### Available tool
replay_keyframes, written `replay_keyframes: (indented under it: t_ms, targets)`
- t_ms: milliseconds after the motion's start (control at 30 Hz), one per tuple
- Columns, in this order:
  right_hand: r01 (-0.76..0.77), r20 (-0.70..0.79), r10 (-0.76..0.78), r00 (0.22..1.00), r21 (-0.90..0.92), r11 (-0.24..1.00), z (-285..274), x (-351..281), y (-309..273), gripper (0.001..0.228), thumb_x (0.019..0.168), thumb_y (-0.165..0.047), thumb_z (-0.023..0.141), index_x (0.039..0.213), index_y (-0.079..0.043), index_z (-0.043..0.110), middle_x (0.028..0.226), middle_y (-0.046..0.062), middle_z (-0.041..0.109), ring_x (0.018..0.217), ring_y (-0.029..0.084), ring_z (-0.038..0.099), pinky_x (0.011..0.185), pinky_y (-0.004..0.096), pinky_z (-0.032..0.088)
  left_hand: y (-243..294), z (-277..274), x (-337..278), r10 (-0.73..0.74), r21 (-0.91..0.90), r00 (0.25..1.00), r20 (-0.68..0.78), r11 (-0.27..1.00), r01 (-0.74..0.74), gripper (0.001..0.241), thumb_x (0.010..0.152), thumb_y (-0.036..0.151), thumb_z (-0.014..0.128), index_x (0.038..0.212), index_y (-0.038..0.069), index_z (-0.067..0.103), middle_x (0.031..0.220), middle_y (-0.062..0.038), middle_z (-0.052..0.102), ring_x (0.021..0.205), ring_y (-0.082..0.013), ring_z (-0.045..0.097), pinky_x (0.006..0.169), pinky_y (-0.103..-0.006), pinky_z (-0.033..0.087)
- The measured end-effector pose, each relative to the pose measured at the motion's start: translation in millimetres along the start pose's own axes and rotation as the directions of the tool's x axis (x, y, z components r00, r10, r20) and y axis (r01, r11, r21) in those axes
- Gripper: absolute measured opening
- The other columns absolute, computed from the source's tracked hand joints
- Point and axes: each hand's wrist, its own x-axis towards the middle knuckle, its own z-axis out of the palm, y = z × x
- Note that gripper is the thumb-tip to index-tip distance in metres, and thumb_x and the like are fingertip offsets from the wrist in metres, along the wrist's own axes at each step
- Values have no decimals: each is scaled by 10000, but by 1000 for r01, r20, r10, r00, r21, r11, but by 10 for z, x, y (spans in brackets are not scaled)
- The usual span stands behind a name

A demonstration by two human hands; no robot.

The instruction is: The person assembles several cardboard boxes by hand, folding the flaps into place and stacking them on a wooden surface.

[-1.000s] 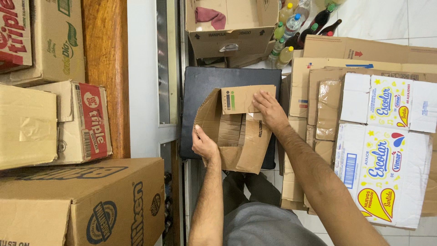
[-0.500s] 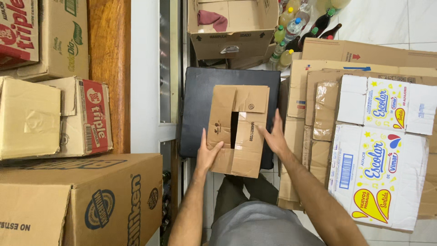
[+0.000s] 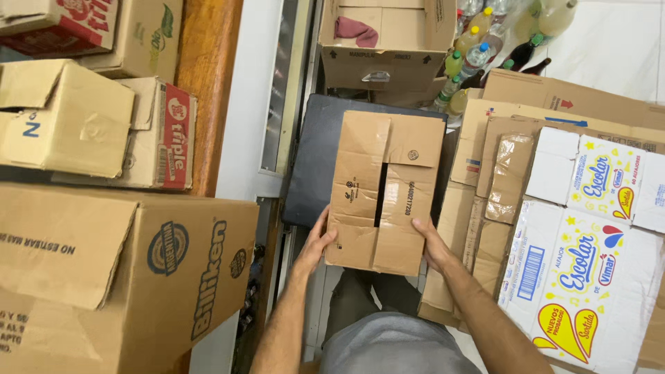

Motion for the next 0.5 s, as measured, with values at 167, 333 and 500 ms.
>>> replay_keyframes:
  t_ms: [167, 333, 500]
  targets:
    - [128, 116, -133, 984, 50, 991, -150, -294, -97, 1042, 944, -447, 603, 1818, -198, 94, 1824, 305, 180, 1624, 508, 232, 1226, 790, 252, -56, -101, -303, 176, 72, 969, 173, 979, -190, 1475, 693, 674, 945, 1810, 158, 132, 1822, -246, 248, 1650, -460, 252, 1327, -625, 271]
    - [67, 224, -54, 973, -50, 997, -830, -504, 68, 1347, 539, -483, 727, 1753, -138, 255, 1697, 301, 431, 1501, 538, 455, 1183, 772, 362, 110, 40, -1083, 283, 201, 944, 168, 928, -314, 1563, 613, 797, 859, 1784, 174, 33, 1845, -218, 138, 1678, -431, 209, 1309, -703, 233]
    - [68, 316, -25, 948, -123, 990, -1597, -648, 525, 1582, 154, -653, 857, 1501, 138, 604, 1480, 409, 732, 1325, 602, 715, 1074, 819, 582, 137, 168, -2017, 405, 350, 901, 154, 831, -433, 1449, 698, 787, 774, 1768, 177, 10, 1837, -189, 118, 1698, -402, 212, 1310, -687, 271]
